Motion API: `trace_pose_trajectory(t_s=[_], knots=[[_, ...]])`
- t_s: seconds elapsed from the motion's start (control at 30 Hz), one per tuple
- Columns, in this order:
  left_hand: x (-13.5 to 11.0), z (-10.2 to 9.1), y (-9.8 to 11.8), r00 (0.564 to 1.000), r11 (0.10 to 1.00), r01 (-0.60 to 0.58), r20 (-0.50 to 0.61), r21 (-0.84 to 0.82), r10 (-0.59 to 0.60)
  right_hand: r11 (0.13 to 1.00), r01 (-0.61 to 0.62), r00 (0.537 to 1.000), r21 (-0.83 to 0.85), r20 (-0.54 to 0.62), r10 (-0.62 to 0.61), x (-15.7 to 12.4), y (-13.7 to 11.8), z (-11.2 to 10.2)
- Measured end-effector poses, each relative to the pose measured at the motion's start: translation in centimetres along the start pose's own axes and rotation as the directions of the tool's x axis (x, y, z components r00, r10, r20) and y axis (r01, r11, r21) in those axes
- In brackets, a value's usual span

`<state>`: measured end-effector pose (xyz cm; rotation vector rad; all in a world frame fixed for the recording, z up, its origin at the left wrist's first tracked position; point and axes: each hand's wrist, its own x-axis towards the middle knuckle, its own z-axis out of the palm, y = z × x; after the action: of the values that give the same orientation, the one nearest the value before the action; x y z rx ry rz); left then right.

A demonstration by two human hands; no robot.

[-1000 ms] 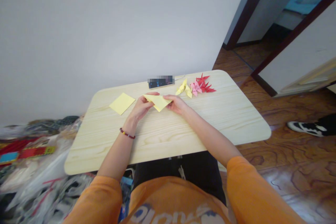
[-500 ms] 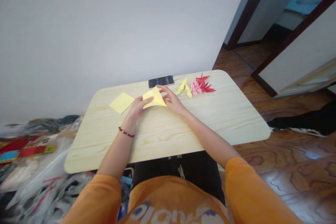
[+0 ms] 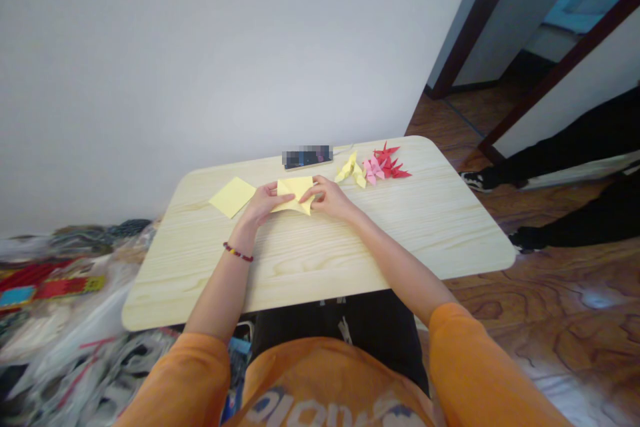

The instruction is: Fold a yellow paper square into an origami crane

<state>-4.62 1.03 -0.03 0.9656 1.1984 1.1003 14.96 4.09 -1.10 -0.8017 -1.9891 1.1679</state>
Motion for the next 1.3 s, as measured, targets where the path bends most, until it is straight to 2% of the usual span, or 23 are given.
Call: trace_pose_trajectory(t_s=[0.13, 0.23, 0.33, 0.5, 0.63, 0.73, 0.83, 0.9, 1.03, 1.13, 1.3], knots=[[0.2, 0.3, -0.3, 0.994, 0.99, -0.103, 0.035, 0.098, 0.1, 1.0, 0.001, 0.999, -0.025, -0.053, -0.002, 0.2, 0.0, 0.0], [0.2, 0.6, -0.3, 0.989, 0.988, -0.129, 0.086, 0.085, 0.122, 0.999, 0.028, 0.996, -0.016, -0.083, -0.03, 0.3, 0.2, 0.0], [0.0, 0.8, -0.4, 0.992, 0.996, -0.093, 0.083, 0.017, 0.091, 0.999, 0.049, 0.995, 0.016, -0.093, -0.047, 0.3, 0.5, -0.1], [-0.1, 0.8, -0.4, 0.993, 0.996, 0.05, 0.112, -0.08, -0.041, 0.997, 0.074, 0.994, 0.007, -0.079, -0.073, 0.2, 0.9, -0.3], [0.2, 0.7, -0.7, 0.997, 0.996, -0.023, 0.073, -0.085, 0.029, 0.998, 0.056, 0.998, 0.011, -0.028, -0.056, 0.2, 0.6, -0.7], [0.3, 0.8, -0.7, 0.992, 0.992, -0.118, 0.041, -0.041, 0.12, 0.996, -0.011, 0.999, 0.084, -0.032, 0.014, 0.2, -0.1, -0.8], [0.0, 1.3, -0.3, 0.98, 0.982, -0.191, 0.058, -0.003, 0.191, 0.973, -0.117, 0.984, 0.198, -0.111, 0.141, 0.3, -0.7, -0.5], [-0.4, 1.8, 0.1, 0.969, 0.971, -0.239, 0.07, 0.022, 0.237, 0.935, -0.171, 0.956, 0.312, -0.177, 0.234, 0.4, -1.1, -0.1], [-1.0, 2.7, 0.6, 0.953, 0.955, -0.294, 0.088, 0.023, 0.291, 0.854, -0.257, 0.896, 0.452, -0.22, 0.386, 0.4, -1.2, 0.2], [-1.1, 3.1, 0.5, 0.945, 0.948, -0.317, 0.084, 0.02, 0.315, 0.854, -0.264, 0.876, 0.448, -0.259, 0.407, 0.4, -1.1, 0.1], [-1.0, 3.4, 0.3, 0.949, 0.949, -0.31, -0.038, 0.065, 0.312, 0.874, -0.275, 0.884, 0.4, -0.253, 0.394, 0.4, -0.7, 0.1]])
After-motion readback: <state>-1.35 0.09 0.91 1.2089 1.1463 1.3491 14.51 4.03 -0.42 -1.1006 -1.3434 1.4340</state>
